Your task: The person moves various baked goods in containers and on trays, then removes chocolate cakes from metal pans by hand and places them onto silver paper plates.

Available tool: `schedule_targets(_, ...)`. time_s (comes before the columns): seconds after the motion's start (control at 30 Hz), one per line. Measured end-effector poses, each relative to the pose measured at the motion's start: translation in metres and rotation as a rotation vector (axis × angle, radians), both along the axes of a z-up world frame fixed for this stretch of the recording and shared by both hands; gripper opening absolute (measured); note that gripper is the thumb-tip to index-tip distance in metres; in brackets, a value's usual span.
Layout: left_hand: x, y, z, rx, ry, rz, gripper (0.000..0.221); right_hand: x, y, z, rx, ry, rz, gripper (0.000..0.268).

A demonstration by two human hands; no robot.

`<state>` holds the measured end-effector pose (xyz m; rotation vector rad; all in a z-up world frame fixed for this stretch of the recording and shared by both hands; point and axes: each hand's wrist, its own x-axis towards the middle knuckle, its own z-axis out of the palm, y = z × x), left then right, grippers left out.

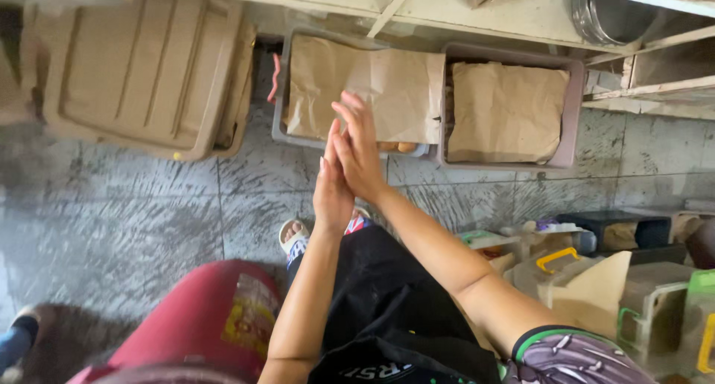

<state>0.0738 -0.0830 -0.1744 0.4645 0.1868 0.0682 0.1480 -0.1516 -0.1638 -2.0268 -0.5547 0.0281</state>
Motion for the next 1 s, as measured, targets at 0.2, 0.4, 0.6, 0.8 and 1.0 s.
schedule_targets(0.2,0.034,-0.016,-0.066,0.213,-0.113,0.055,0.076,0.016,-0.005,-0.052,0.26,0.086,-0.028,0.047)
schedule_targets(0.4,0.058,-0.023,-0.14,0.462,-0.22,0.131,0.07,0.026,-0.01,-0.117,0.346,-0.03,-0.019,0.049)
schedule_targets(0.6,0.078,-0.011,-0.212,0.559,-0.251,0.247,0.061,0.023,0.007,-0.182,0.499,0.002,0.128,0.06)
schedule_targets(0.8,0.059,-0.003,-0.191,0.378,-0.235,0.236,0.065,0.006,0.023,-0.164,0.488,0.034,0.164,0.061)
schedule_targets(1.0,0.019,0.035,-0.168,0.6,-0.192,0.336,0.073,-0.008,0.045,-0.161,0.414,-0.069,0.269,0.066)
